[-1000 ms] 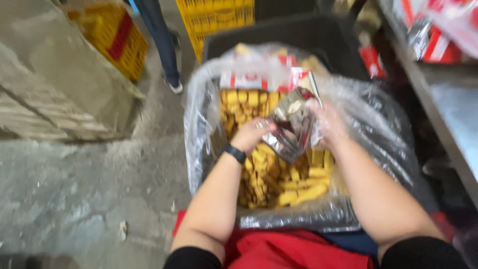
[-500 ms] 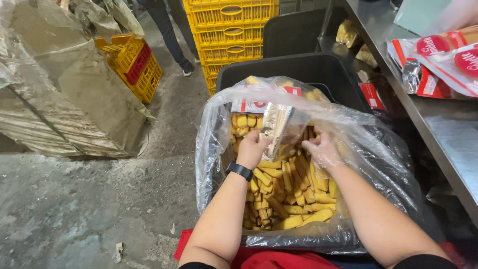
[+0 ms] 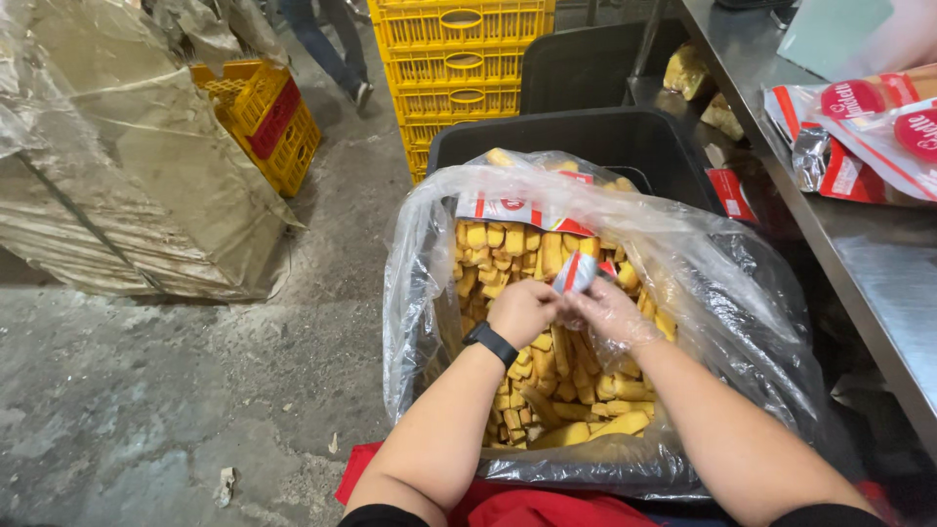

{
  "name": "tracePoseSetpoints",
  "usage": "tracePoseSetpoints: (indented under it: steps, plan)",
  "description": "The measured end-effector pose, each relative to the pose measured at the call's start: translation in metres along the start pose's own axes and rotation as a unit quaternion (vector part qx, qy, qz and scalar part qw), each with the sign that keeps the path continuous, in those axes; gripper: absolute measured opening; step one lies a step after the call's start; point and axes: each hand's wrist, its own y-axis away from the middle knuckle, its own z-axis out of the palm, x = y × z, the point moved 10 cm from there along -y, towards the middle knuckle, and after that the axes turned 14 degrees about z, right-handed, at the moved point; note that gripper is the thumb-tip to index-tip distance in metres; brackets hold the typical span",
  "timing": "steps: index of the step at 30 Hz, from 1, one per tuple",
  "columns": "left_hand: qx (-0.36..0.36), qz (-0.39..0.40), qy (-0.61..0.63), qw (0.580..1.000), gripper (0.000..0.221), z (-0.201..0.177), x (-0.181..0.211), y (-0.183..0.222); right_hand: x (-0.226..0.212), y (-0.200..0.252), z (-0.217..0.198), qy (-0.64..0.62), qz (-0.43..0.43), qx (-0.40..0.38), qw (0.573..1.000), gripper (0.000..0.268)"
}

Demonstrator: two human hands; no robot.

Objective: The person packs breadsticks into plastic bags by hand, taking them from a large bin and placing them into individual bags.

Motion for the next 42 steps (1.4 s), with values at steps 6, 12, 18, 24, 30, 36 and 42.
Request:
tracePoseSetpoints:
  steps: [6, 12, 18, 24, 30, 36, 42]
  plan:
    - [-0.069, -0.019, 0.096, 0.993, 0.022, 0.029, -0.002, 0.005, 0.002, 0.005, 0.007, -0.008, 0.039, 0.001, 0.999, 0.041]
    - [-0.083, -0.021, 0.140, 0.986, 0.026, 0.053, -0.039, 0.001, 0.000, 0.009, -0.007, -0.023, 0.052, 0.025, 0.998, 0.040]
    - [-0.032, -0.048, 0.158, 0.986, 0.027, 0.047, -0.055, 0.000, 0.004, 0.004, -0.005, -0.040, 0.055, -0.001, 0.998, 0.038]
    - [0.016, -0.143, 0.270, 0.952, 0.028, 0.052, -0.070, 0.004, 0.003, 0.001, -0.002, -0.108, 0.059, -0.025, 0.992, 0.036]
    - [0.063, -0.058, 0.079, 0.993, 0.024, 0.015, -0.037, 0.004, -0.071, 0.049, -0.010, 0.151, -0.032, 0.163, 0.975, 0.039]
    - [-0.004, 0.130, -0.035, 0.991, 0.023, 0.025, -0.013, -0.007, -0.172, 0.137, 0.043, 0.264, -0.410, 0.181, 0.854, 0.026]
    - [0.018, 0.125, 0.056, 0.990, 0.023, 0.030, -0.017, -0.004, -0.158, 0.119, 0.037, 0.276, -0.346, 0.199, 0.875, 0.021]
